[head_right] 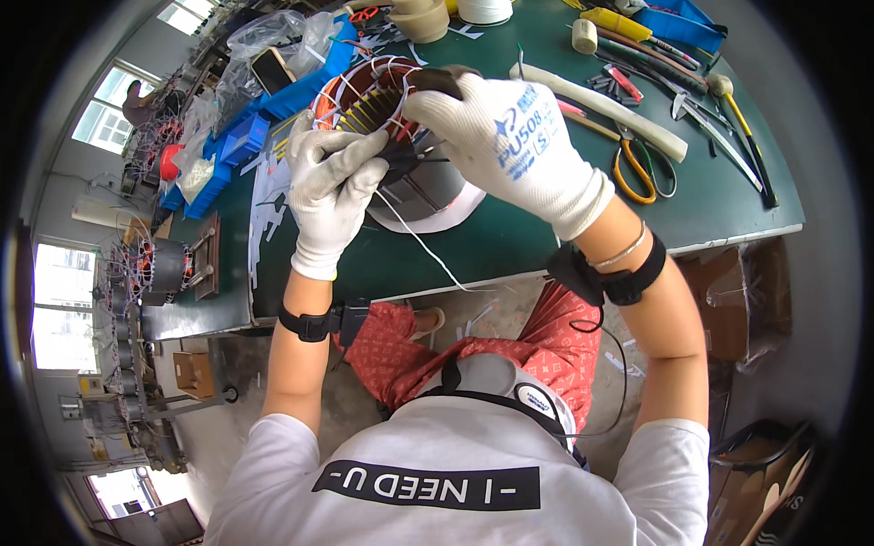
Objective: Tying and securing wires on an electric motor stator using white string and wire cutters in an assembly line setting.
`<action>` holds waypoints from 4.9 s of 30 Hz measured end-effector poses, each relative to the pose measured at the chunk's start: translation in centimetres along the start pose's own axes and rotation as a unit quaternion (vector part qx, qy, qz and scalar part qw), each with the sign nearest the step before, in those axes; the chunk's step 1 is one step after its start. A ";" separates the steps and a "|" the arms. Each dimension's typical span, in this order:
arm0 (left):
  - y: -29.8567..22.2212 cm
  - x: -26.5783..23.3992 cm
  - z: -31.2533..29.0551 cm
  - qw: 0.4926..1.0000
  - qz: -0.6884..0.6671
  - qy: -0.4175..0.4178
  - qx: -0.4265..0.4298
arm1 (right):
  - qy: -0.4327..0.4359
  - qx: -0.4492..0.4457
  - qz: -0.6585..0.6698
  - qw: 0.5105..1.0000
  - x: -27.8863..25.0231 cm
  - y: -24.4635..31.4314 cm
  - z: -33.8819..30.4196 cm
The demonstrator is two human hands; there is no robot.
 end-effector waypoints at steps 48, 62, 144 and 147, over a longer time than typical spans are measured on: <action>2.8 0.0 -0.9 0.987 -0.140 0.029 -0.070 | -0.136 0.055 0.067 0.987 1.6 0.4 -4.4; 2.4 0.1 -0.9 0.992 -0.117 0.002 -0.055 | -0.018 -0.061 -0.031 0.997 1.9 -0.2 -3.5; 3.0 -0.8 0.5 0.982 -0.185 0.042 0.009 | 0.154 -0.357 -0.133 0.912 2.6 0.6 0.0; 3.1 -1.0 0.1 0.988 -0.141 0.064 0.011 | 0.152 -0.354 -0.137 0.913 2.6 0.8 0.3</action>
Point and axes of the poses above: each hand's wrist, its own z-axis towards the middle knuckle, its own x-axis out of the palm, y = z × x, the point moved 5 cm from there along z, towards the middle knuckle, and after that the axes turned 14 degrees about z, right-handed, at the moved point
